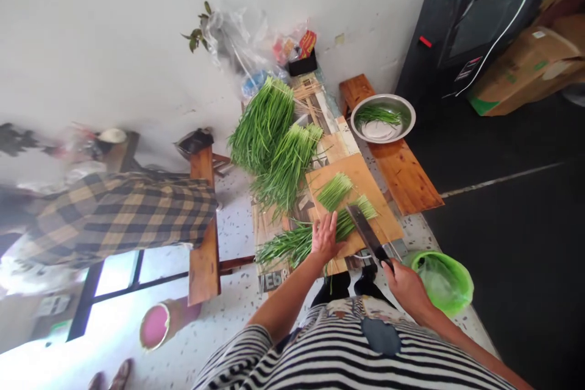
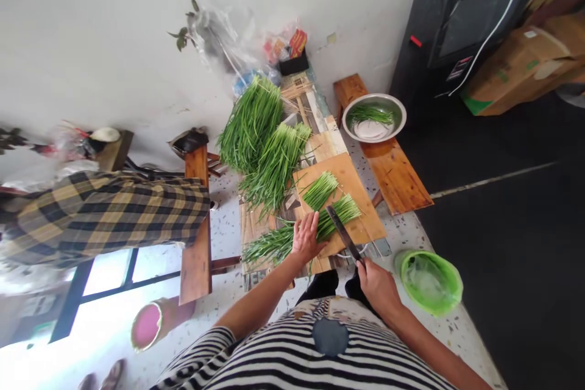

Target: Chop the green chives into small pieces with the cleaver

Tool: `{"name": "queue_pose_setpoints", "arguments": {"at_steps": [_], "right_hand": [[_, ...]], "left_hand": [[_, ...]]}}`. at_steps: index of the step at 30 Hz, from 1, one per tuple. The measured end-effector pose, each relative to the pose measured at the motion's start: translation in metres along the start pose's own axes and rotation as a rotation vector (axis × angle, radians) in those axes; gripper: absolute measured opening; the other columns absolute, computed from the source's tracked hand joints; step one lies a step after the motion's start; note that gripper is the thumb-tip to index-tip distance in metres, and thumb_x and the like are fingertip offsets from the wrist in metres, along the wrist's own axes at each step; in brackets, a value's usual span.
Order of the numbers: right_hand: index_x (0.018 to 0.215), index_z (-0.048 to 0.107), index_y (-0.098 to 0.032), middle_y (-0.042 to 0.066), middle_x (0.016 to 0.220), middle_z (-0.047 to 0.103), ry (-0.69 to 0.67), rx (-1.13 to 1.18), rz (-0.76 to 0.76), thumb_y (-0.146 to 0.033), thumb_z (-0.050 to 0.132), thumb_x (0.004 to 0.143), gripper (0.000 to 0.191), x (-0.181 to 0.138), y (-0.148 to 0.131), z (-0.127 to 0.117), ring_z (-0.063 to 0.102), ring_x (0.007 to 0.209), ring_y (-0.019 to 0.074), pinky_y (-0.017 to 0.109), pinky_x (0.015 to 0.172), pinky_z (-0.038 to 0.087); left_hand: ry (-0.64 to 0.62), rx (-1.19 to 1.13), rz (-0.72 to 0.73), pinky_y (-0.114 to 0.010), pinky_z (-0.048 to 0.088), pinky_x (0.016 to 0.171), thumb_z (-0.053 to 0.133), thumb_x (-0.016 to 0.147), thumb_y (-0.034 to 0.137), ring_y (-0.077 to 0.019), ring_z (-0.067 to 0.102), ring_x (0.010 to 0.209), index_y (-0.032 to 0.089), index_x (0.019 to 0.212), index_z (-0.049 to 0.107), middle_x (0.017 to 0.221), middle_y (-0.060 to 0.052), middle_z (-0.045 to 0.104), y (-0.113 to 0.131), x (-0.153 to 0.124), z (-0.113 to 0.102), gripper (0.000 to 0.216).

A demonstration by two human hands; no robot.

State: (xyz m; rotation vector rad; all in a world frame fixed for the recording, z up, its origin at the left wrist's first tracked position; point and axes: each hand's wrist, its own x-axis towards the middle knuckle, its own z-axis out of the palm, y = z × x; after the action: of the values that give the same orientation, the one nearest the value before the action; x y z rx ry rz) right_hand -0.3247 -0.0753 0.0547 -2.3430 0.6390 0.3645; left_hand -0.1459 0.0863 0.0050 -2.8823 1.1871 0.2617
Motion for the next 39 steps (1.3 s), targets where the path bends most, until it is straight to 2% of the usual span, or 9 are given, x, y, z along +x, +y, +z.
{"name": "queue_pose_setpoints", "arguments": {"at_steps": [3, 7, 13, 17, 21, 31, 36, 39], "right_hand": [[0.092, 0.062, -0.015, 0.01, 0.079, 0.072, -0.068, -0.07, 0.033, -0.031, 0.027, 0.095, 0.039, 0.001, -0.011, 0.007, 0.068, 0.074, 0.0197, 0.026, 0.063, 0.041], [0.094, 0.061, -0.013, 0.011, 0.081, 0.072, -0.066, -0.123, 0.074, -0.03, 0.025, 0.096, 0.039, 0.003, -0.027, 0.009, 0.068, 0.078, 0.0191, 0.025, 0.066, 0.042], [0.094, 0.061, -0.012, 0.013, 0.086, 0.071, -0.135, -0.202, 0.066, -0.028, 0.028, 0.096, 0.037, 0.007, -0.058, 0.011, 0.068, 0.079, 0.0197, 0.026, 0.067, 0.042], [0.096, 0.06, -0.011, 0.014, 0.091, 0.071, -0.173, -0.235, 0.06, -0.024, 0.029, 0.096, 0.034, 0.011, -0.072, 0.016, 0.068, 0.082, 0.0194, 0.026, 0.069, 0.043], [0.096, 0.061, -0.011, 0.015, 0.09, 0.071, -0.181, -0.264, 0.071, -0.025, 0.027, 0.097, 0.036, 0.017, -0.075, 0.019, 0.068, 0.083, 0.0208, 0.026, 0.068, 0.043], [0.098, 0.06, -0.011, 0.015, 0.088, 0.071, -0.172, -0.29, 0.067, -0.024, 0.028, 0.097, 0.035, 0.019, -0.075, 0.023, 0.069, 0.08, 0.022, 0.028, 0.065, 0.043], [0.094, 0.059, -0.011, 0.016, 0.086, 0.07, -0.168, -0.299, 0.06, -0.025, 0.026, 0.097, 0.036, 0.017, -0.073, 0.026, 0.069, 0.079, 0.0224, 0.028, 0.064, 0.044], [0.093, 0.059, -0.011, 0.016, 0.086, 0.07, -0.178, -0.3, 0.05, -0.025, 0.026, 0.097, 0.036, 0.019, -0.073, 0.023, 0.069, 0.079, 0.0219, 0.027, 0.064, 0.043]], "left_hand": [[0.03, 0.004, -0.078, -0.046, 0.022, 0.111, 0.056, 0.074, 0.054, -0.0285, 0.031, 0.135, 0.012, 0.147, 0.017, 0.144, -0.017, 0.039, -0.01, -0.011, 0.012, 0.093], [0.037, -0.004, -0.096, -0.045, 0.026, 0.107, 0.052, 0.079, 0.049, -0.0281, 0.038, 0.129, 0.01, 0.147, 0.018, 0.139, -0.018, 0.044, -0.013, -0.012, 0.022, 0.085], [0.04, 0.061, -0.095, -0.043, 0.035, 0.098, 0.052, 0.083, 0.042, -0.0266, 0.048, 0.112, 0.009, 0.141, 0.033, 0.119, -0.017, 0.054, -0.015, -0.006, 0.028, 0.069], [0.036, 0.04, -0.105, -0.042, 0.036, 0.096, 0.051, 0.084, 0.044, -0.0272, 0.047, 0.11, 0.011, 0.138, 0.037, 0.119, -0.016, 0.054, -0.015, -0.006, 0.03, 0.065], [0.02, 0.027, -0.09, -0.042, 0.036, 0.096, 0.052, 0.083, 0.047, -0.0287, 0.047, 0.11, 0.009, 0.137, 0.04, 0.119, -0.017, 0.054, -0.014, -0.007, 0.031, 0.068], [0.001, 0.093, -0.066, -0.04, 0.038, 0.093, 0.049, 0.086, 0.043, -0.0288, 0.047, 0.106, 0.002, 0.135, 0.041, 0.114, -0.018, 0.054, -0.011, -0.004, 0.037, 0.064], [-0.004, 0.09, -0.066, -0.041, 0.039, 0.091, 0.045, 0.087, 0.035, -0.0284, 0.048, 0.101, 0.002, 0.133, 0.043, 0.108, -0.017, 0.055, -0.009, -0.003, 0.031, 0.057], [-0.014, 0.087, -0.063, -0.041, 0.04, 0.088, 0.043, 0.086, 0.024, -0.0277, 0.049, 0.097, 0.003, 0.13, 0.046, 0.105, -0.017, 0.056, -0.009, -0.003, 0.028, 0.05]]}}
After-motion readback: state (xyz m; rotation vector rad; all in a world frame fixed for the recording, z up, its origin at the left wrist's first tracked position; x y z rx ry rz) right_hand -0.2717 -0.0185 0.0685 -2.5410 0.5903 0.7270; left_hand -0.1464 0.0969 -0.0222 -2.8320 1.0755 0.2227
